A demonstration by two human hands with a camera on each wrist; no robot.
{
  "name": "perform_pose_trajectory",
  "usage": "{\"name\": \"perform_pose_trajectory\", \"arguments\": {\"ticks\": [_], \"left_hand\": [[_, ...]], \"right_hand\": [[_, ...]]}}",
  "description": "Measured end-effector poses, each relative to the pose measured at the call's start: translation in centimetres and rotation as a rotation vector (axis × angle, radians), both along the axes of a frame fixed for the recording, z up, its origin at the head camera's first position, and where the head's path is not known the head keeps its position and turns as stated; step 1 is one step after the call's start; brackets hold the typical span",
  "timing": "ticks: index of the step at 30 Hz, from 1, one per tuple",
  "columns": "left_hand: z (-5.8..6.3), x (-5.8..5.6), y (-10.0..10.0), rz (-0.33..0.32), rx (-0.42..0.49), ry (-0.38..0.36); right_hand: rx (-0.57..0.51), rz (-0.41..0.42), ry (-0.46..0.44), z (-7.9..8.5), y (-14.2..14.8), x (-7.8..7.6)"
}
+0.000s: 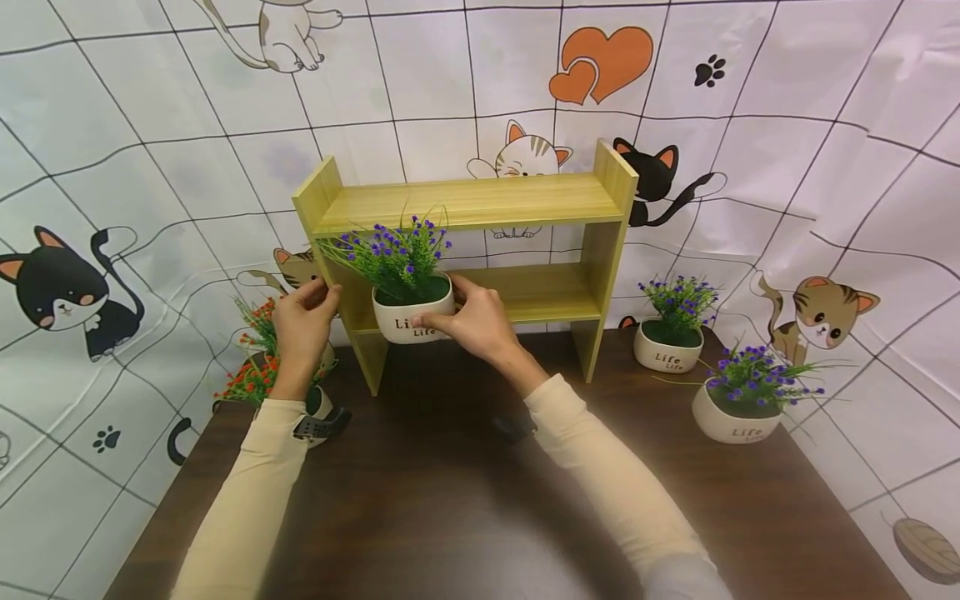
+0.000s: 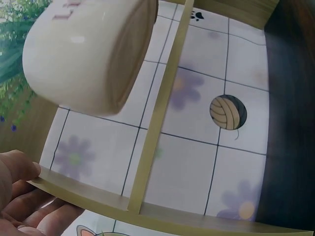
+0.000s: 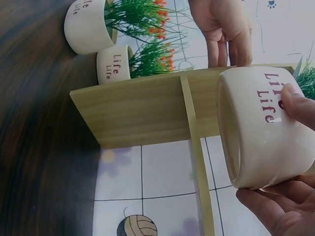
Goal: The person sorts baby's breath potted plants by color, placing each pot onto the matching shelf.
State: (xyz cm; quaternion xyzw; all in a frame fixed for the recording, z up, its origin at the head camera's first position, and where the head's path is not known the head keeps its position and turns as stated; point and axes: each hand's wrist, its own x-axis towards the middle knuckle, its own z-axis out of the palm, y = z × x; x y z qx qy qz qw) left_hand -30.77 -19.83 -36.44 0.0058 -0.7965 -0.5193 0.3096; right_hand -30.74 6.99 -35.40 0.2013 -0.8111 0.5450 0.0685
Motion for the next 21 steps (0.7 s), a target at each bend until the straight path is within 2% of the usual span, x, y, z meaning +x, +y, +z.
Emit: {"name": "perform_pose_trajectory", "arguments": {"ticks": [11, 17, 21], "left_hand": [[0.1, 0.1, -0.2, -0.012, 0.019, -0.002], [0.1, 0.2, -0.2, -0.012, 0.029, -0.009], [0.1, 0.2, 0.0, -0.002, 0.026, -0.009]], "right_hand": [[0.051, -0.024, 0.021, 0.1, -2.4, -1.7], [0.094, -0.049, 0.054, -0.4, -3.5, -2.8], [0.139, -0.077, 0.039, -1.0, -4.0, -3.4]]}}
